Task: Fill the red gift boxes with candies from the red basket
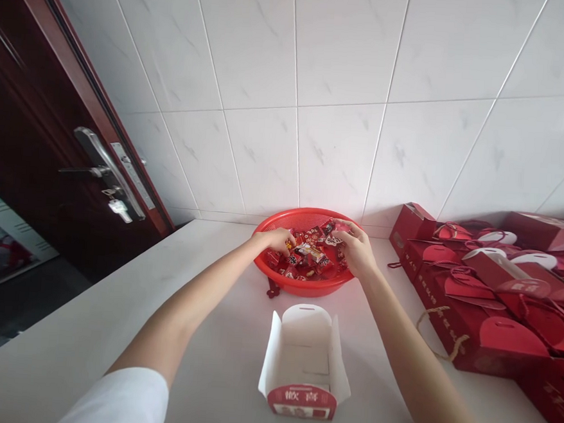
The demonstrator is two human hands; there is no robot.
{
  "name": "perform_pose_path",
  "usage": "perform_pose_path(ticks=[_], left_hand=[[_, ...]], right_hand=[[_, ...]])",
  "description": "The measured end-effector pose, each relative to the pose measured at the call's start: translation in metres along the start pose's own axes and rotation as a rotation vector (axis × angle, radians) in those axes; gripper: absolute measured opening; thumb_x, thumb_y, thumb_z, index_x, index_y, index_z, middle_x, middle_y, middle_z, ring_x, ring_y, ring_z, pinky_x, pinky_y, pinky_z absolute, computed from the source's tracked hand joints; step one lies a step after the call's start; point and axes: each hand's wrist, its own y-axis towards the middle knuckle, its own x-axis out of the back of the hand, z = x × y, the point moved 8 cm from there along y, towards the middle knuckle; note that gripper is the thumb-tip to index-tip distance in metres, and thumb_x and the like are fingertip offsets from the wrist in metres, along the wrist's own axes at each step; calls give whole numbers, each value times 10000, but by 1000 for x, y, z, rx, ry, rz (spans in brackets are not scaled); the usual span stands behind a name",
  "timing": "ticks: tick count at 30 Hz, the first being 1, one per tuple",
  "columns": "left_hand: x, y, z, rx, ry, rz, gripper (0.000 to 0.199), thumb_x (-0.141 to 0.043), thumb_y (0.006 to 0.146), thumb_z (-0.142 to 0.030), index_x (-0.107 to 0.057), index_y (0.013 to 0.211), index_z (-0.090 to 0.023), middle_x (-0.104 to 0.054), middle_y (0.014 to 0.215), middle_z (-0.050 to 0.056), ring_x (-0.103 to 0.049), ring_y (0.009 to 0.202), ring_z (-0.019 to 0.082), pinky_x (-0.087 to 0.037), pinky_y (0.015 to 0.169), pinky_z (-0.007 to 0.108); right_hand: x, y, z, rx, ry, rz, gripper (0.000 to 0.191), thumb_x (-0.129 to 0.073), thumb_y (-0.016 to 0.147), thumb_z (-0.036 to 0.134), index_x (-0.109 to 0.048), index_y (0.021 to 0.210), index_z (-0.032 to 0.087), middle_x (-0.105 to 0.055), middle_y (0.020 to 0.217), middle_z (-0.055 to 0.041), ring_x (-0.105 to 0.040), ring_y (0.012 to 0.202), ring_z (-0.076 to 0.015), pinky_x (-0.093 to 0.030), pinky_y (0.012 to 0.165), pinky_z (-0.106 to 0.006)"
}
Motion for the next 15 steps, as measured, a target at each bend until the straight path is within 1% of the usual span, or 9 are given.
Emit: perform_pose_path(ticks=[2, 3, 6, 8, 11, 13, 15], left_hand=[[0, -2, -1, 16, 12, 14, 546, -856, 487, -284, -782, 1028, -299, -718, 1063, 35, -632, 992, 290, -451, 763, 277], [-1, -4, -2, 22, 15, 29, 596, -871, 459, -291, -780, 1048, -306, -718, 1064, 33, -631, 993, 294, -453, 767, 278], [-3, -11, -5, 23, 13, 83, 636, -901, 414, -311, -777, 1038, -297, -715, 997, 22, -636, 926, 275, -450, 732, 271], [-6, -16, -10, 9, 0, 113, 582, -904, 422, -320, -773, 987, -280, -703, 914, 6, -631, 850, 244, -438, 695, 262], [-10, -23, -17, -23, -27, 126, 377, -896, 449, -336, -736, 775, -231, -649, 749, -16, -593, 737, 199, -402, 646, 258], [-11, -27, -20, -49, -53, 104, 302, -886, 467, -331, -658, 619, -205, -583, 645, -26, -553, 674, 179, -371, 619, 263], [-9, -32, -23, -77, -94, 48, 310, -868, 504, -316, -585, 547, -195, -521, 587, -31, -513, 632, 166, -340, 603, 272]], right_hand=[[0, -1, 1, 2, -8, 2, 359, -806, 509, 257, -730, 858, 226, -679, 736, 19, -611, 693, -157, -512, 643, -291], [0, -1, 1, 3, -12, 2, 349, -808, 508, 256, -727, 845, 225, -678, 733, 17, -610, 693, -159, -510, 641, -292], [0, -1, 1, 11, -26, 4, 337, -813, 512, 256, -729, 836, 221, -681, 740, 14, -610, 699, -159, -497, 628, -284], [0, -1, 1, 16, -35, 9, 344, -815, 520, 256, -736, 852, 214, -683, 741, 14, -604, 692, -153, -475, 606, -271], [0, -1, 1, 22, -37, 24, 336, -816, 529, 259, -741, 852, 204, -684, 734, 14, -604, 688, -150, -466, 604, -267], [-1, -1, 1, 23, -28, 37, 319, -819, 531, 266, -741, 834, 202, -689, 735, 11, -615, 699, -154, -477, 621, -270], [-1, -1, 1, 23, -15, 43, 315, -826, 528, 266, -743, 826, 204, -692, 735, 14, -620, 705, -152, -484, 627, -266]])
